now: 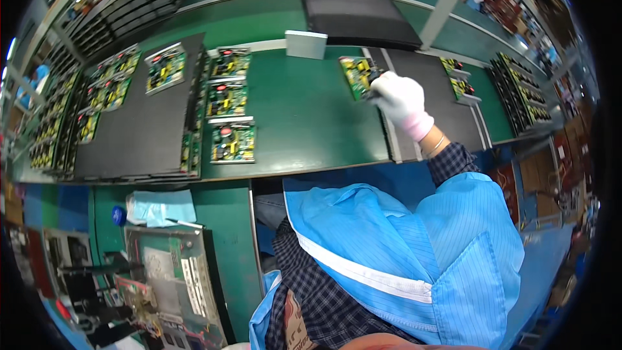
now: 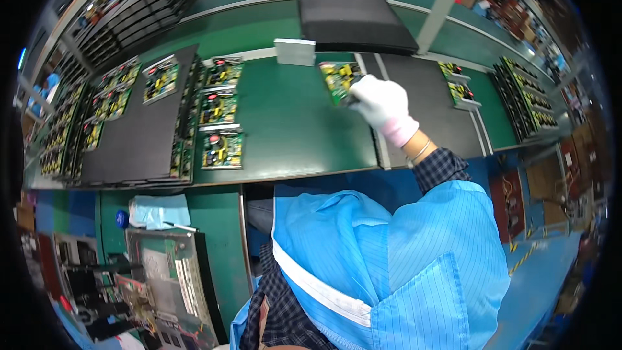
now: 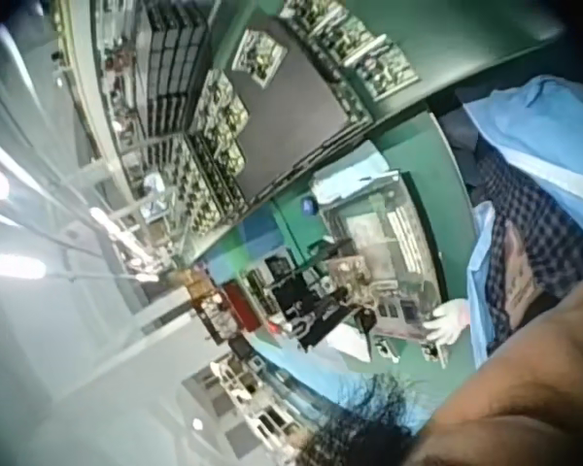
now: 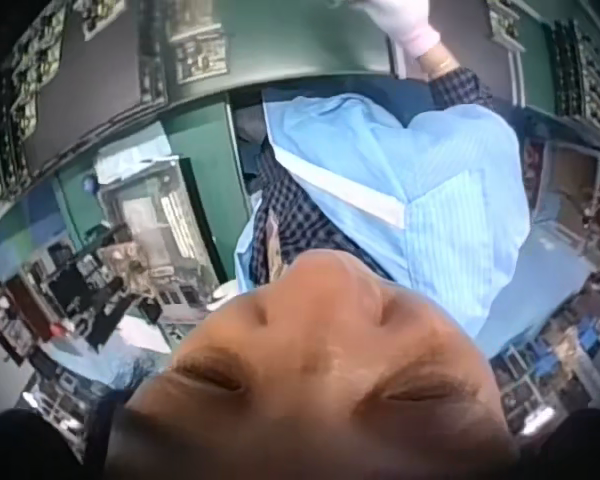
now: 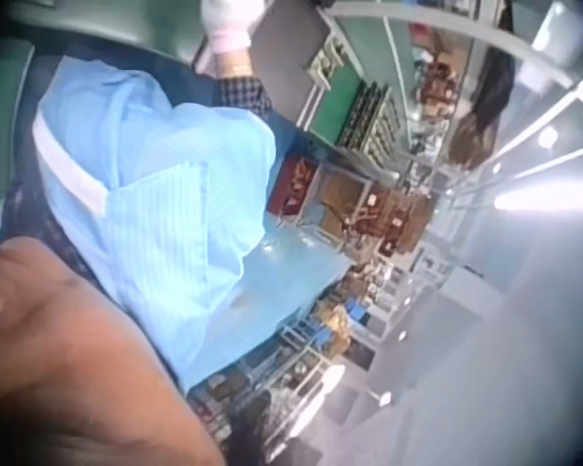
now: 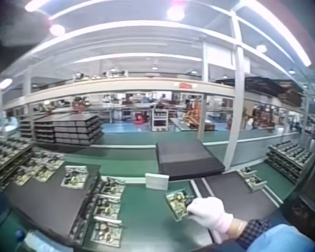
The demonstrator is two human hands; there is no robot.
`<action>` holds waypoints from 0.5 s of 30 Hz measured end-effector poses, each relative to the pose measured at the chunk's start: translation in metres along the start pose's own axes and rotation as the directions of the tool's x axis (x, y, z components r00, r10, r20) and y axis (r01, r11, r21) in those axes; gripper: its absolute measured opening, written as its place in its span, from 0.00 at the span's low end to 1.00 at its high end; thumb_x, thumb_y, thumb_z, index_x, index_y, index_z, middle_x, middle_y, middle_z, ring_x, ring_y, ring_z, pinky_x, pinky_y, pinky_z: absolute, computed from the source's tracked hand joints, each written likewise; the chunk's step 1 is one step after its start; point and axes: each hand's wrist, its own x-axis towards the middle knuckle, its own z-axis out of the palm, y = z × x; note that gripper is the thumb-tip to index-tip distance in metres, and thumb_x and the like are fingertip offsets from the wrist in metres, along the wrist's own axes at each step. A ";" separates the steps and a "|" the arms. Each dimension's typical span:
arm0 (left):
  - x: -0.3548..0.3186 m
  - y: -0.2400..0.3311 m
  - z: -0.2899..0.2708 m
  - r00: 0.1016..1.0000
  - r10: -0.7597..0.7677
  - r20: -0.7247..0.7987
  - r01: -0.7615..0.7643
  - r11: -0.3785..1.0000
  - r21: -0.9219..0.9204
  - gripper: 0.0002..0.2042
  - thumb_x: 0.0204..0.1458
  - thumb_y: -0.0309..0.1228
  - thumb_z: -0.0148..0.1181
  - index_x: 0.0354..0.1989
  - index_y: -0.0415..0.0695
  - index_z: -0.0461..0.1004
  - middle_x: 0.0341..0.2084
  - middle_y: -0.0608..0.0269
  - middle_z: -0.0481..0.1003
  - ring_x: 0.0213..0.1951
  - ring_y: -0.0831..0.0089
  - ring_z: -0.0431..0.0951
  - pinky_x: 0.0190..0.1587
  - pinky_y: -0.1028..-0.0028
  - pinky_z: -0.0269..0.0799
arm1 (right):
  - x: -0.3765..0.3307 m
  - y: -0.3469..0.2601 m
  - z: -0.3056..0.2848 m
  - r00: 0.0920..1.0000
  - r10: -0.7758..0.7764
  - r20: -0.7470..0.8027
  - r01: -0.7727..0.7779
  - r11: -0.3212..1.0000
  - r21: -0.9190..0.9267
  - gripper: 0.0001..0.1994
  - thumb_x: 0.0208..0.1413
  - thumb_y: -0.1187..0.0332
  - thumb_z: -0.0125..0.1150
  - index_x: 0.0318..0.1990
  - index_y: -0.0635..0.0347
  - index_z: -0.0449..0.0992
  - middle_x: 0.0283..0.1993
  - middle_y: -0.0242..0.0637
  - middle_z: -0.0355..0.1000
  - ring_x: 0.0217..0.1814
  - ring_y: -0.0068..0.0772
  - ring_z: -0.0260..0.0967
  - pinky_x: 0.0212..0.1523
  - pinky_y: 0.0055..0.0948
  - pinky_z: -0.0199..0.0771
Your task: The person tests circuit boards by placing them into a testing fixture, pulling down a clamp lever, pressing control buttons, and stacking circuit boards on the workbench.
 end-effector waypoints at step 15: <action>0.006 0.017 0.018 0.979 0.087 0.182 -0.154 0.905 0.397 0.21 0.59 0.49 0.42 0.59 0.61 0.67 0.62 0.59 0.62 0.59 0.51 0.64 0.57 0.50 0.61 | -0.146 0.167 -0.061 0.448 0.695 0.562 -0.272 0.705 -0.655 0.14 0.33 0.70 0.66 0.34 0.53 0.75 0.35 0.39 0.76 0.36 0.49 0.73 0.37 0.40 0.72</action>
